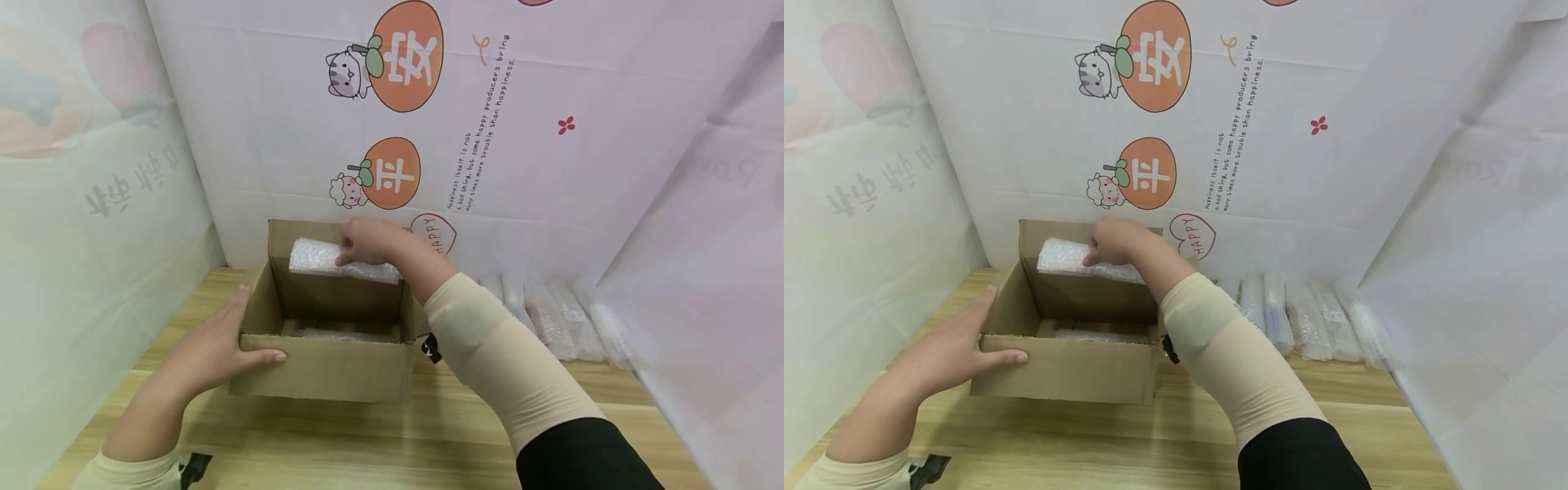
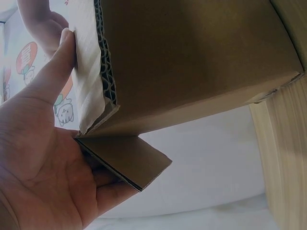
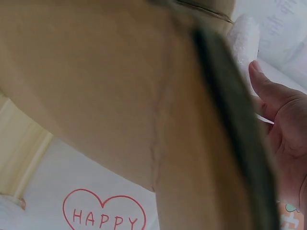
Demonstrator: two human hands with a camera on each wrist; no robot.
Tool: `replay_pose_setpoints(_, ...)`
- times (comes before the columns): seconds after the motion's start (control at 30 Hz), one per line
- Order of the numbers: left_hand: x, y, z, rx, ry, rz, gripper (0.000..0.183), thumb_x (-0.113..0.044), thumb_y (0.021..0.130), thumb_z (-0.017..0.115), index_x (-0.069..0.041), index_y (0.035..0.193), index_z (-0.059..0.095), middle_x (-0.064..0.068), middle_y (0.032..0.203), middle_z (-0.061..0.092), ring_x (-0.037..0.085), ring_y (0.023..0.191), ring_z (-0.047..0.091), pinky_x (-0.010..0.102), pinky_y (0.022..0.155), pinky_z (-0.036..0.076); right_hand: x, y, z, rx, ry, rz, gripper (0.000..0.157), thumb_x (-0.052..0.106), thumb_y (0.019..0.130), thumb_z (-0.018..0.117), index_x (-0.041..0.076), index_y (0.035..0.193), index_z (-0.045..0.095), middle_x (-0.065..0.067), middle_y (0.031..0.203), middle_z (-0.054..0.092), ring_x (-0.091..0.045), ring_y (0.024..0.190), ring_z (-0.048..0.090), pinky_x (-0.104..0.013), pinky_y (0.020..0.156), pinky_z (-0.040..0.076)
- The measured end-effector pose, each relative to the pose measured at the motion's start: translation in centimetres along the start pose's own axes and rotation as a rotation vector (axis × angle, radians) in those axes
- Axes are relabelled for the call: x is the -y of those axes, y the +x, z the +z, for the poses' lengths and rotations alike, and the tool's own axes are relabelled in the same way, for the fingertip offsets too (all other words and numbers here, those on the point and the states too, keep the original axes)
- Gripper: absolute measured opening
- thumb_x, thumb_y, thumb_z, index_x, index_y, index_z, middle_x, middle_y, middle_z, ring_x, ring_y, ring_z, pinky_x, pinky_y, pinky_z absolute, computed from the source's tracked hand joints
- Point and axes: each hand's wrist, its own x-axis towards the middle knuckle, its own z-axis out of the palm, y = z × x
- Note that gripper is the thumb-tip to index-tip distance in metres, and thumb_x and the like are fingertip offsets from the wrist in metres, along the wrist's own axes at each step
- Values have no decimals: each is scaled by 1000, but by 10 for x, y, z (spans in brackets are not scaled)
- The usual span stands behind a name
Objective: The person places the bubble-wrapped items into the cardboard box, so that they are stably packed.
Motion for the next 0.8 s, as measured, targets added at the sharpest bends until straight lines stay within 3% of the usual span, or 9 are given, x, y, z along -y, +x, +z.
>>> replay_pose_setpoints(0.63,2,4,-1,10,-29,-12,137,-86,69,57,-2,156,-6,28,161,5,52,144,19,68,112,22,-7,2,13,3,19,4,32,47,93,65,17,105,65,3,104,61,-14,94,56,-31,84,49)
replay_pose_setpoints(0.8,3,4,0,13,-29,-12,136,-86,70,57,-2,156,-7,27,161,5,51,144,19,67,112,22,-9,-1,13,-10,44,6,38,45,93,64,15,116,63,1,112,61,-15,101,57,-33,91,50)
